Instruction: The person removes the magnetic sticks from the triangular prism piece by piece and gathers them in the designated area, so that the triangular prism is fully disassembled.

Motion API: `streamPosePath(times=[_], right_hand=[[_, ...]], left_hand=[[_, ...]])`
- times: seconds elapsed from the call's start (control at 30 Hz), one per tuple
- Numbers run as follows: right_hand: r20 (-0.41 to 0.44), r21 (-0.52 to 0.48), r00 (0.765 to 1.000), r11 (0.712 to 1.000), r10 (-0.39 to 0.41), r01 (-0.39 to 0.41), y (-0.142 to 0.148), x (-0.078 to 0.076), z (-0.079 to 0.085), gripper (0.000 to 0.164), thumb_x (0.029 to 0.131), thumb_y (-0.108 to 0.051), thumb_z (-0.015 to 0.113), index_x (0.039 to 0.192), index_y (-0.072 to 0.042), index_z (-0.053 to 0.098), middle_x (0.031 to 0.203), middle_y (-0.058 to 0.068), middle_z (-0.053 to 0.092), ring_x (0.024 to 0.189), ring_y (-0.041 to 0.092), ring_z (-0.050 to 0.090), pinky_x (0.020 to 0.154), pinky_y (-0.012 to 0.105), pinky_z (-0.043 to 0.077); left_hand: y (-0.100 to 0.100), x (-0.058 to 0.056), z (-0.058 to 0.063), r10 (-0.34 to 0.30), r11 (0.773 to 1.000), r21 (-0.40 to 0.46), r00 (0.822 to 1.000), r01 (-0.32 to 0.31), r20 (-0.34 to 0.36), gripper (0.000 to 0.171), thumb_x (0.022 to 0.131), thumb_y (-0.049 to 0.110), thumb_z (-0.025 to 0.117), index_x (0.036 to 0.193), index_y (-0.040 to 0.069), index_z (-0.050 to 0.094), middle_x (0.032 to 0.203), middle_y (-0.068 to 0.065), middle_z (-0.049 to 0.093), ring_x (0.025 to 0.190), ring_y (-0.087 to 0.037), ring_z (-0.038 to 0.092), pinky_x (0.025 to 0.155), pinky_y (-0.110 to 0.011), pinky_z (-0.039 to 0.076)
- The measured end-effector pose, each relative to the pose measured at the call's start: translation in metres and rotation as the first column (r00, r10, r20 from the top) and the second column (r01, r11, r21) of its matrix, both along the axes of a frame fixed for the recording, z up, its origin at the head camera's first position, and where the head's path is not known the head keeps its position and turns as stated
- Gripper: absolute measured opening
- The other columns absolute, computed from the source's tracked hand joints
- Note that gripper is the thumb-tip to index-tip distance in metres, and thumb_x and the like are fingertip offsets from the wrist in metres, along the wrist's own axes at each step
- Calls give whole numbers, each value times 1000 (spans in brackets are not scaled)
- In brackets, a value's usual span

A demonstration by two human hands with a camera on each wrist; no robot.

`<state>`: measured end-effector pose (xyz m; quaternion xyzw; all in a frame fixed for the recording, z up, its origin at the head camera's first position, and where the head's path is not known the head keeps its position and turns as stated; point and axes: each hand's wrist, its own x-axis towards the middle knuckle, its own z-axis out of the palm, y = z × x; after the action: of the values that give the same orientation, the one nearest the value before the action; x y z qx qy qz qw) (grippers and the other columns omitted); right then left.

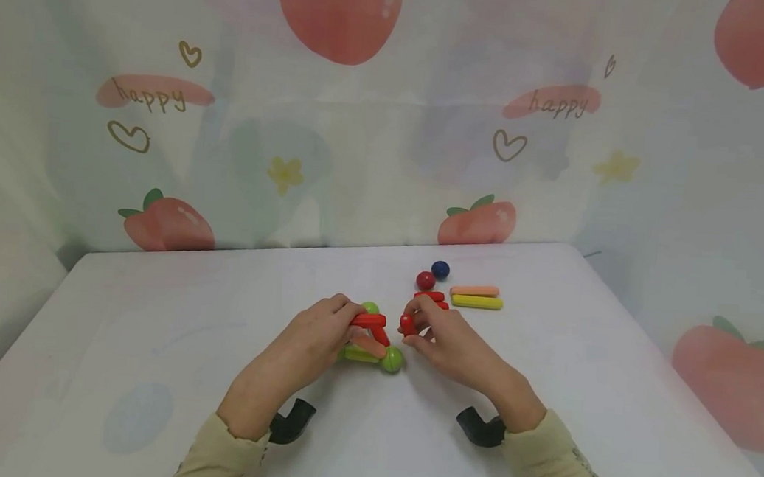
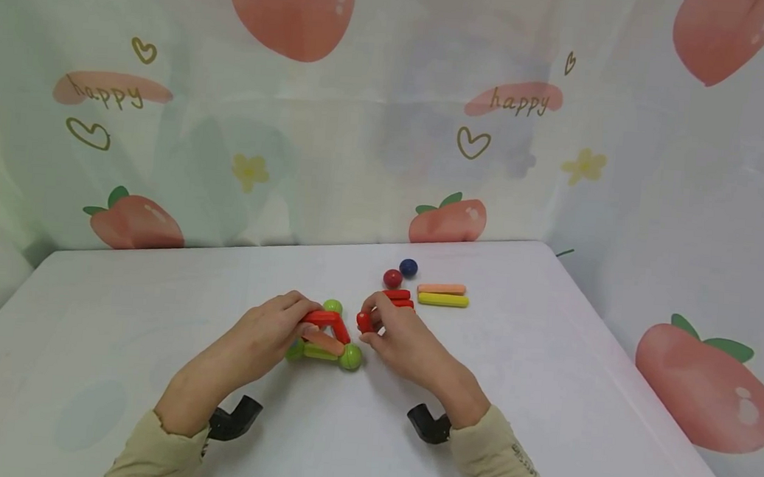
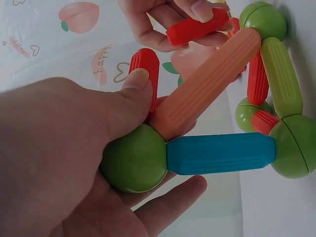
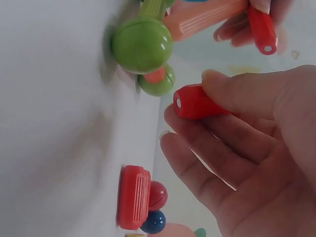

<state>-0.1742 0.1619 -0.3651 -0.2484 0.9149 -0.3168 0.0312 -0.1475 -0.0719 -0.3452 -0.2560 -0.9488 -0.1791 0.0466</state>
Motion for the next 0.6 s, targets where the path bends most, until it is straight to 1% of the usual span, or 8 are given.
streamPosePath(times=[0.17, 0.23, 0.33, 0.47, 0.6], right_hand=[[-89, 16, 996, 1000, 8, -7, 6, -2, 2, 35, 87, -9, 75, 120, -12, 61, 108, 2, 68, 97, 16, 66, 84, 36, 60], [-121, 24, 993, 1000, 5, -2, 10, -3, 3, 37, 87, -8, 75, 122, -12, 63, 111, 2, 67, 98, 17, 63, 84, 36, 60], [-164, 29, 986, 1000, -8, 12, 14, -4, 2, 38, 86, -5, 75, 123, -11, 65, 111, 3, 66, 98, 18, 62, 84, 38, 60], [-184, 25, 982, 999, -41, 47, 17, -6, 1, 39, 85, -3, 75, 122, -8, 65, 109, 5, 67, 98, 19, 63, 84, 40, 60], [-170, 44, 982, 994, -88, 96, 20, -8, -1, 37, 85, -4, 76, 120, -8, 65, 108, 5, 66, 99, 20, 63, 85, 40, 60]], left_hand=[[-1, 1, -1, -14, 1000, -2, 999, 14, -40, 33, 89, 4, 72, 120, 9, 63, 108, -3, 64, 99, -17, 62, 88, -31, 58], [-1, 1, -1, -20, 1000, 0, 999, 20, -46, 33, 89, 2, 71, 120, 9, 63, 108, -4, 64, 98, -17, 62, 87, -31, 58], [-2, 1, -1, -18, 1000, 9, 999, 18, -33, 34, 89, 1, 71, 120, 9, 62, 108, -3, 64, 98, -17, 61, 87, -31, 58], [-2, 0, -2, -20, 999, 24, 999, 20, -28, 34, 88, -2, 69, 120, 9, 63, 107, -3, 64, 97, -17, 60, 86, -31, 58], [-3, -1, -3, -34, 999, 33, 998, 36, -45, 33, 89, -3, 68, 119, 9, 63, 105, -4, 64, 96, -17, 60, 85, -31, 57]])
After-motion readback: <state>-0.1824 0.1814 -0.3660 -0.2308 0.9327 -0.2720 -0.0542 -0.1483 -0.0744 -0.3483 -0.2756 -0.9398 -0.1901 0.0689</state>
